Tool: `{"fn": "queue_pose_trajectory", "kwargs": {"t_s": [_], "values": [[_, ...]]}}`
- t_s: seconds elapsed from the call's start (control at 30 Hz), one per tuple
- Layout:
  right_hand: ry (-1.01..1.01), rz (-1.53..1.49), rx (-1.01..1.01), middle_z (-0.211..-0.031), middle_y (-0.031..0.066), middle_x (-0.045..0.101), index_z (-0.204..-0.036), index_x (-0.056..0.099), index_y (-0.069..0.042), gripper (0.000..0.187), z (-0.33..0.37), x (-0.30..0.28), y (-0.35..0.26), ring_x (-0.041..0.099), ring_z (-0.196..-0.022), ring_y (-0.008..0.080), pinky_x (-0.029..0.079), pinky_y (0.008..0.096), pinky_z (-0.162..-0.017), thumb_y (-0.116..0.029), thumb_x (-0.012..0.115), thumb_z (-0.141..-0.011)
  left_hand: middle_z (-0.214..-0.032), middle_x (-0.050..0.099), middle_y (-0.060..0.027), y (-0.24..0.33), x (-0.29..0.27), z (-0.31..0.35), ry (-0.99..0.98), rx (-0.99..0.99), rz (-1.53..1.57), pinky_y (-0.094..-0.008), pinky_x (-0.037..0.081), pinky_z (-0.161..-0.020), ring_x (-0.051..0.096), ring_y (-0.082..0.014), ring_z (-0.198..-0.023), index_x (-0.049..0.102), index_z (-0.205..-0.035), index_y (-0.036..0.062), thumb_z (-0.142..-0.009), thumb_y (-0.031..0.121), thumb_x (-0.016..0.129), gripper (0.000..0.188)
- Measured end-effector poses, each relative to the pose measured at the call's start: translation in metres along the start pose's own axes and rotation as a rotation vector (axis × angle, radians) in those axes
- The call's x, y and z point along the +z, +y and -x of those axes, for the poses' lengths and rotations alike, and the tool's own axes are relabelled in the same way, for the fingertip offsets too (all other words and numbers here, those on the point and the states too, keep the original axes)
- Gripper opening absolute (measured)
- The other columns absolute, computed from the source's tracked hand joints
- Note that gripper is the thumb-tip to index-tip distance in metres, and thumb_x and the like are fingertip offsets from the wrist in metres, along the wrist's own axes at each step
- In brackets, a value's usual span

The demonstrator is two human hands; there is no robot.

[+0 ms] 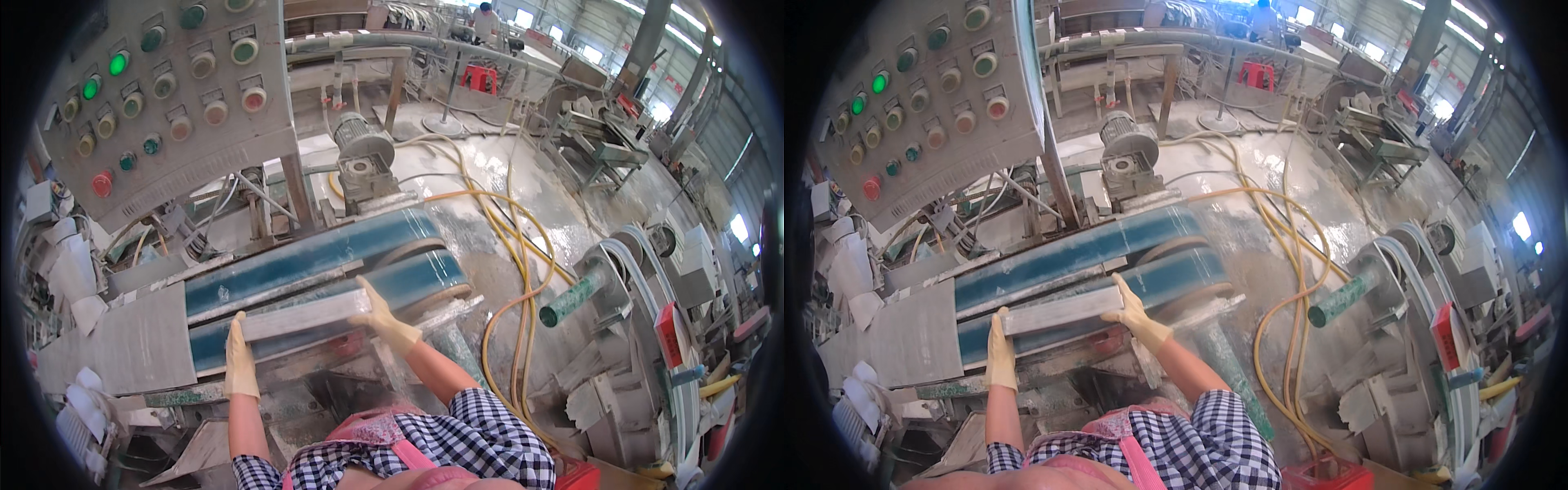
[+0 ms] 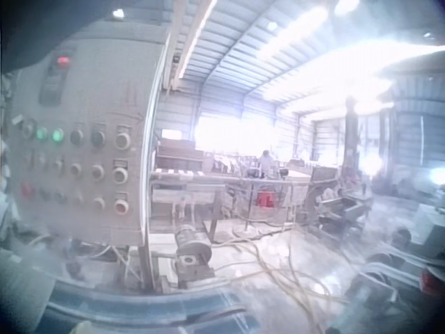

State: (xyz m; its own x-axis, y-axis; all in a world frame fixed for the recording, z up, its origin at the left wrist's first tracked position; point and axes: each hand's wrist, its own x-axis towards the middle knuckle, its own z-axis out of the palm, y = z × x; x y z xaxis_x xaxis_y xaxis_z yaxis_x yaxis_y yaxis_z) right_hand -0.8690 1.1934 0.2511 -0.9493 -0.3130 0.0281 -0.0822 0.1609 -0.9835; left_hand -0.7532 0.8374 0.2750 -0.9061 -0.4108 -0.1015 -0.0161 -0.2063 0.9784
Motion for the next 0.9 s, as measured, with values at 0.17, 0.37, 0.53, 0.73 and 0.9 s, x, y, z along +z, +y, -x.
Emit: {"fn": "queue_pose_trajectory", "kwargs": {"t_s": [0.17, 0.37, 0.53, 0.73, 0.9], "values": [[-0.058, -0.227, 0.073, -0.139, 0.0184, 0.058, -0.157, 0.029, -0.009, 0.113, -0.014, -0.008, 0.002, 0.056, -0.126, 0.0292, 0.042, 0.0348, -0.107, -0.017, 0.091, -0.063, -0.155, 0.043, -0.0099, 0.033, 0.014, 0.012, -0.108, -0.029, -0.187, -0.0345, 0.023, -0.12, 0.037, -0.022, -0.144, 0.044, -0.152, 0.0042, -0.104, 0.059, 0.041, 0.073], [-0.065, 0.06, -0.144, -0.139, 0.0144, 0.06, -0.153, 0.039, -0.005, 0.099, -0.015, -0.014, -0.015, 0.058, -0.124, 0.0232, 0.048, 0.0326, -0.103, -0.01, 0.09, -0.068, -0.16, 0.026, -0.013, 0.045, 0.001, 0.004, -0.278, -0.163, -0.592, -0.0365, 0.033, -0.114, 0.032, -0.024, -0.144, 0.027, -0.161, 0.0167, -0.08, 0.024, 0.082, 0.098], [-0.129, 0.237, -0.05, -0.12, 0.009, 0.067, -0.136, 0.056, -0.004, 0.072, -0.018, -0.023, -0.057, 0.064, -0.107, 0.0175, 0.051, 0.0326, -0.094, -0.009, 0.088, -0.072, -0.122, 0.064, -0.0156, 0.051, 0.028, -0.022, -0.104, -0.309, -0.616, -0.0367, 0.052, -0.09, 0.062, -0.0249, -0.111, 0.037, -0.15, 0.0057, -0.063, 0.009, 0.093, 0.104], [-0.169, 0.153, 0.2, -0.124, 0.0127, 0.064, -0.129, 0.056, -0.005, 0.065, -0.027, -0.031, -0.072, 0.061, -0.112, 0.0304, 0.049, 0.0403, -0.096, -0.02, 0.087, -0.074, -0.109, 0.069, -0.0213, 0.046, 0.026, -0.022, -0.097, -0.016, -0.818, -0.043, 0.057, -0.073, 0.069, -0.0359, -0.093, 0.06, -0.13, 0.0038, -0.063, 0.022, 0.089, 0.076], [-0.133, 0.008, 0.275, -0.135, 0.018, 0.059, -0.141, 0.05, 0.007, 0.071, -0.024, -0.036, -0.088, 0.058, -0.117, 0.0273, 0.046, 0.0397, -0.104, -0.011, 0.083, -0.08, -0.109, 0.065, -0.0225, 0.024, 0.04, -0.045, -0.232, 0.058, -1.086, -0.0453, 0.051, -0.083, 0.064, -0.0368, -0.099, 0.067, -0.107, -0.0037, -0.061, 0.041, 0.086, 0.067]]}}
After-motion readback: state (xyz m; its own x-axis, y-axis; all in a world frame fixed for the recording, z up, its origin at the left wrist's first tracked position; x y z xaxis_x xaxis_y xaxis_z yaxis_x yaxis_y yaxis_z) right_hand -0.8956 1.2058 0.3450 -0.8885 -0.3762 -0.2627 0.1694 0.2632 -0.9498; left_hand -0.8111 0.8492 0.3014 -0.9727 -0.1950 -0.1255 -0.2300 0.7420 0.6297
